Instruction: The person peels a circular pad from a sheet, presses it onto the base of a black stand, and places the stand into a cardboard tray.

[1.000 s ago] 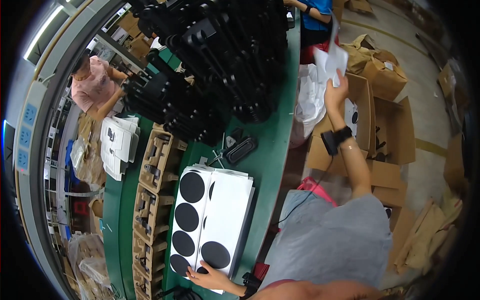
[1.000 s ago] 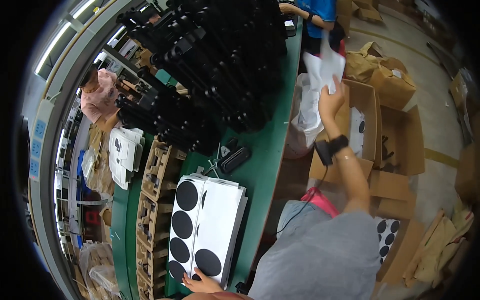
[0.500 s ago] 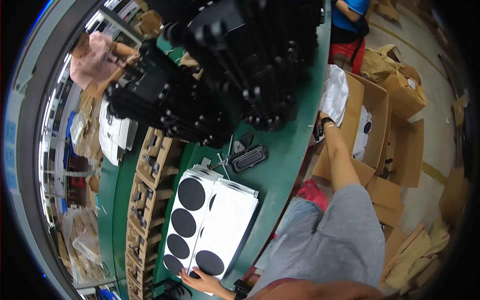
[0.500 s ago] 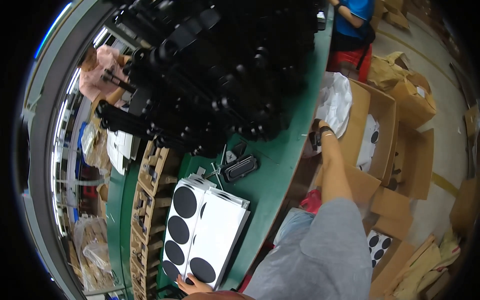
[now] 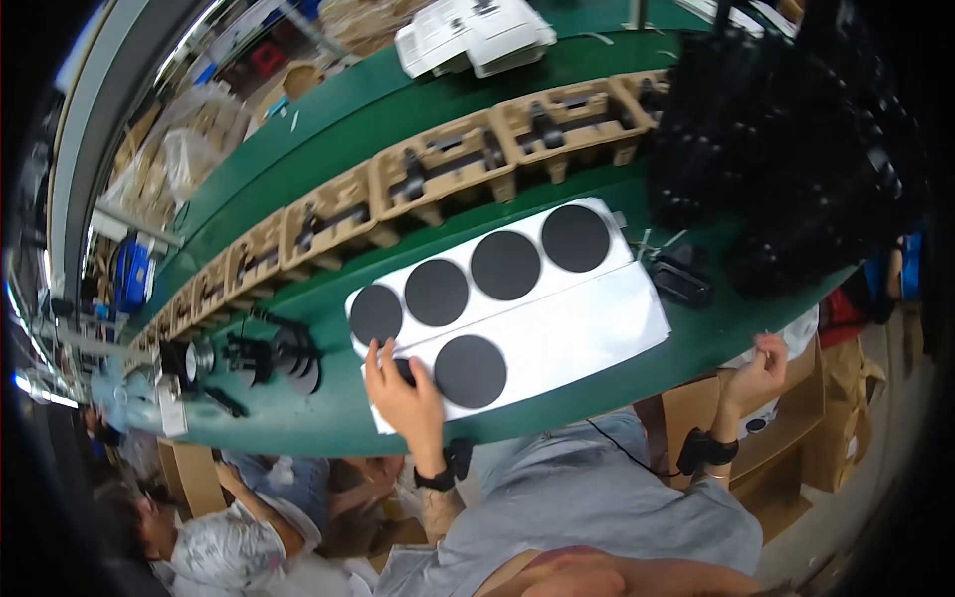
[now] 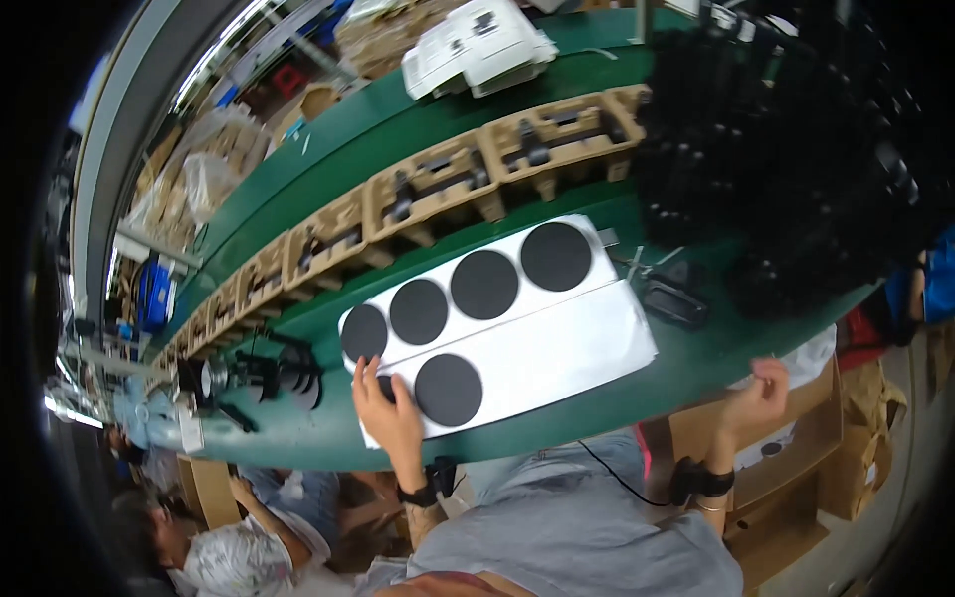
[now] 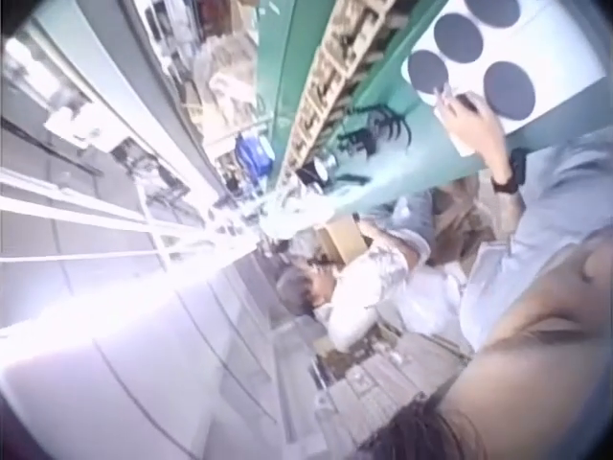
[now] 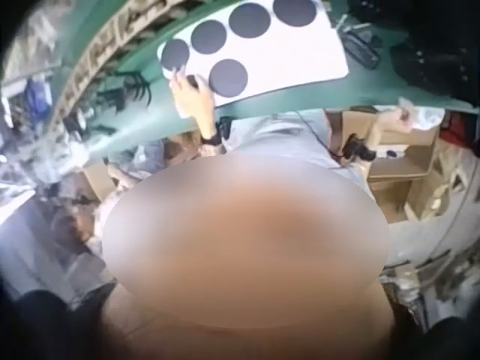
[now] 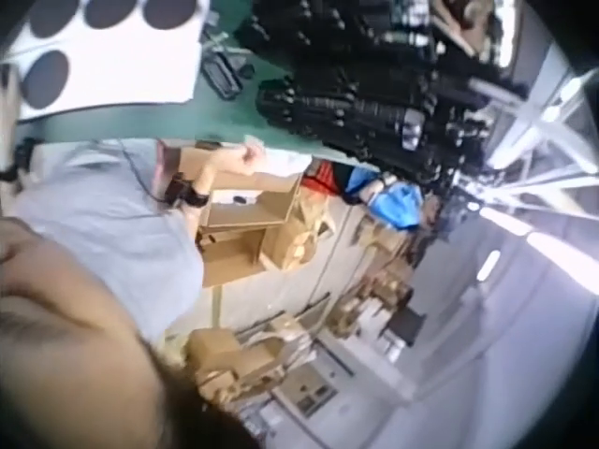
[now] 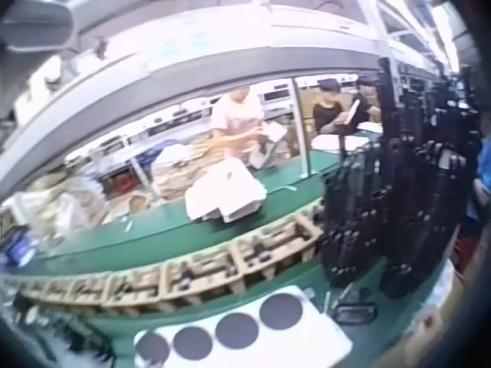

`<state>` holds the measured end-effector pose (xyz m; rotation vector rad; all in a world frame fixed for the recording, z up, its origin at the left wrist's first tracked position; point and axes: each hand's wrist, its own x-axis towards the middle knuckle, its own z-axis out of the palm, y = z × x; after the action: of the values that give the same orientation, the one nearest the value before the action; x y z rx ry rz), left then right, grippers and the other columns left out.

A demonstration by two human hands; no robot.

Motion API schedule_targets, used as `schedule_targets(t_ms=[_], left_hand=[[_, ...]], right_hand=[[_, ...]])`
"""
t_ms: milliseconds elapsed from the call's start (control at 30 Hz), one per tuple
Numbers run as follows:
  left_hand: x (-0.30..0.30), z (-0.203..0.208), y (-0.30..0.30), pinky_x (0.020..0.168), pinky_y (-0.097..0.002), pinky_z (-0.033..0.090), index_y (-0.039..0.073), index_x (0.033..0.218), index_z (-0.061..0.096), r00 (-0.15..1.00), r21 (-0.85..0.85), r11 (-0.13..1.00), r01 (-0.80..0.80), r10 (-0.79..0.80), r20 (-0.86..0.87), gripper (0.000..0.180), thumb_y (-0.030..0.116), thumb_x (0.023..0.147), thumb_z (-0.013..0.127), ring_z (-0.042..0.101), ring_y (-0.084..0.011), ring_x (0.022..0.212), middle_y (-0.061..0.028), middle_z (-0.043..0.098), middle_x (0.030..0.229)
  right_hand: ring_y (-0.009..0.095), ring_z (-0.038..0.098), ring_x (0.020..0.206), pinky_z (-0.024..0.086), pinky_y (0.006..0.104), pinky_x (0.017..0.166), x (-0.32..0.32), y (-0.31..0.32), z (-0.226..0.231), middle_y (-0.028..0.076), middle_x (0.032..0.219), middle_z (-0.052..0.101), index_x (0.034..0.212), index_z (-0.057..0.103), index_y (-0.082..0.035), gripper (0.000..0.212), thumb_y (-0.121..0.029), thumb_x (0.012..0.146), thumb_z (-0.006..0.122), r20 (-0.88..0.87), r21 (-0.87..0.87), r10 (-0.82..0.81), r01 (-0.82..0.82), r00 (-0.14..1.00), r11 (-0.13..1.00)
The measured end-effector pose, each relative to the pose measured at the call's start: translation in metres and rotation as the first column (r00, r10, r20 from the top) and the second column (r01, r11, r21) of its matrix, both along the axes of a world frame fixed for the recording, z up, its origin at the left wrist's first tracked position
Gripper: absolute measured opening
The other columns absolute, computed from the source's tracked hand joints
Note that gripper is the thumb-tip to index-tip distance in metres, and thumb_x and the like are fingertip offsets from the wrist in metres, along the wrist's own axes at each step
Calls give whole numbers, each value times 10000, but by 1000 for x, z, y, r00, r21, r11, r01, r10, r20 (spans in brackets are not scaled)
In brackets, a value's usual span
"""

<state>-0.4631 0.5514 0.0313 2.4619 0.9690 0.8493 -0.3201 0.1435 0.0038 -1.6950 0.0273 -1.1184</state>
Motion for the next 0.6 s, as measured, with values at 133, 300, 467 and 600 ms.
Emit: schedule_targets(t_ms=[133, 300, 467, 600], left_hand=[[7, -3, -6, 966, -421, 388, 4, 1147, 587, 999, 34, 999, -31, 30, 13, 326, 134, 850, 549, 509, -373, 1130, -162, 536, 1282], [13, -4, -9, 987, -427, 366, 5, 1134, 602, 994, 42, 994, -102, 100, 42, 327, 142, 842, 548, 514, -355, 1125, -140, 559, 1271], [17, -2, -10, 991, -427, 364, -7, 1124, 601, 993, 31, 995, -94, 91, 78, 328, 148, 839, 552, 527, -350, 1118, -138, 570, 1261], [15, -5, -9, 991, -429, 366, -10, 1117, 602, 993, 35, 994, -108, 106, 57, 335, 166, 833, 568, 537, -350, 1120, -140, 569, 1268]], right_hand=[[193, 589, 734, 490, 306, 705, 16, 118, 95, 100, 786, 611, 747, 585, 6, 154, 122, 723, 487, -392, -146, 756, -847, 524, 511], [278, 628, 775, 505, 348, 670, 27, 245, 146, 115, 843, 632, 835, 615, -4, 194, 85, 685, 528, -520, -376, 854, -892, -20, -250], [232, 613, 807, 508, 316, 675, 39, 316, 93, 67, 845, 593, 902, 608, -35, 177, -23, 726, 602, -428, -759, 900, -575, 86, -306], [154, 565, 847, 485, 260, 649, 54, 332, 47, 14, 807, 554, 860, 590, -62, 141, -135, 739, 606, -249, -955, 960, -200, 131, -220]])
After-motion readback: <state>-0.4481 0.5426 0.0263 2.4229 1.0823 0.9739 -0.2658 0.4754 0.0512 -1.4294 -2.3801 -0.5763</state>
